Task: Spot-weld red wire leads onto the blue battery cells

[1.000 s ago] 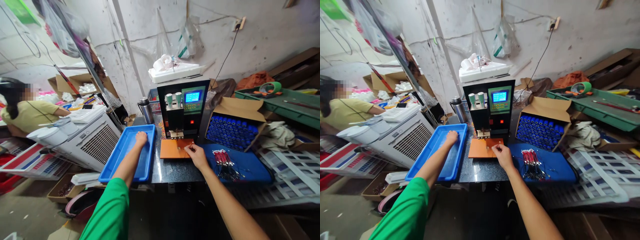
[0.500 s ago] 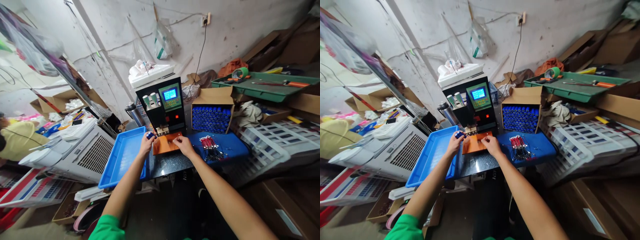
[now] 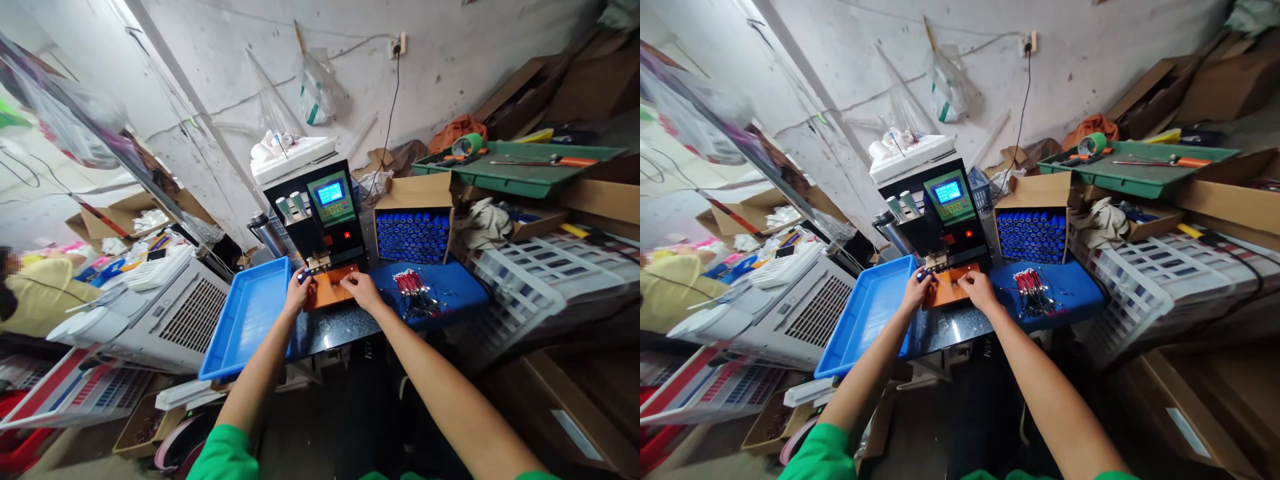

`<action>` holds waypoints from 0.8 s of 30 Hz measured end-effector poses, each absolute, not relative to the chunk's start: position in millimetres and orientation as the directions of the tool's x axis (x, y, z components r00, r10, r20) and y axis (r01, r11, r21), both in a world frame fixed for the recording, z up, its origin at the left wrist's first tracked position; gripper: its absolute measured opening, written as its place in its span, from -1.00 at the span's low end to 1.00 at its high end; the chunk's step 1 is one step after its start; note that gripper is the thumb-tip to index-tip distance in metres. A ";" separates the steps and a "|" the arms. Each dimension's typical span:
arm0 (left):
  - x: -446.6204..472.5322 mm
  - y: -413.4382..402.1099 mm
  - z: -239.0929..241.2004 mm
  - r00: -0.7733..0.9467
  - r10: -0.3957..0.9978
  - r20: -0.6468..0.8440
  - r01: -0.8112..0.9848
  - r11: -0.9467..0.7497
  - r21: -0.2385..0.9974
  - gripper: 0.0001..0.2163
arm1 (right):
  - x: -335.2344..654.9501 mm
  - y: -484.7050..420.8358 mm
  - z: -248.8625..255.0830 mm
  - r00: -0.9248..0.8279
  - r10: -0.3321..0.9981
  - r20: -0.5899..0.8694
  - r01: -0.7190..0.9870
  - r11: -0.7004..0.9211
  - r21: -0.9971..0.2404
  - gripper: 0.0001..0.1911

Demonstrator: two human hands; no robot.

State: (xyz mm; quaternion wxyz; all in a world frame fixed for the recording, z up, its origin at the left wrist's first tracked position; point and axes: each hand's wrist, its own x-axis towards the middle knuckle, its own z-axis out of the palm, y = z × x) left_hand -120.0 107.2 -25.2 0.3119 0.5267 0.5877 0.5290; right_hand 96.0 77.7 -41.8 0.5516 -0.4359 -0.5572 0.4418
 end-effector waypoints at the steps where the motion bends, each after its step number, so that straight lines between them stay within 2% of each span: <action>1: -120.6 105.7 -24.9 -0.258 0.948 0.184 0.292 -0.105 0.951 -0.62 | 96.3 77.5 -41.5 -0.010 0.974 0.228 -0.004 0.228 -0.974 -0.74; 4: -122.2 95.1 -22.6 -0.294 0.938 0.185 0.342 -0.078 0.936 -0.62 | 96.5 77.5 -41.3 -0.009 0.975 0.220 -0.009 0.220 -0.975 -0.75; 8: -121.0 69.6 -15.5 -0.348 0.897 0.274 0.463 -0.090 0.882 -0.65 | 96.4 78.5 -42.2 0.003 0.978 0.207 -0.014 0.207 -0.978 -0.76; 12: -104.4 50.9 -7.4 -0.253 0.893 0.373 0.581 -0.167 0.796 -0.69 | 96.3 80.0 -42.8 0.013 0.979 0.204 -0.005 0.204 -0.979 -0.76; 17: -65.2 56.6 -8.4 -0.141 0.933 0.330 0.557 -0.201 0.806 -0.76 | 96.8 81.4 -42.7 0.016 0.975 0.224 0.006 0.224 -0.975 -0.76; 22: -50.3 75.5 -16.3 -0.046 0.964 0.260 0.562 -0.190 0.805 -0.91 | 98.2 82.6 -41.6 0.014 0.971 0.240 0.015 0.240 -0.971 -0.77; 24: -53.7 80.1 -20.0 -0.011 0.969 0.248 0.556 -0.201 0.806 -0.89 | 98.4 82.6 -41.1 0.018 0.970 0.243 0.012 0.243 -0.970 -0.76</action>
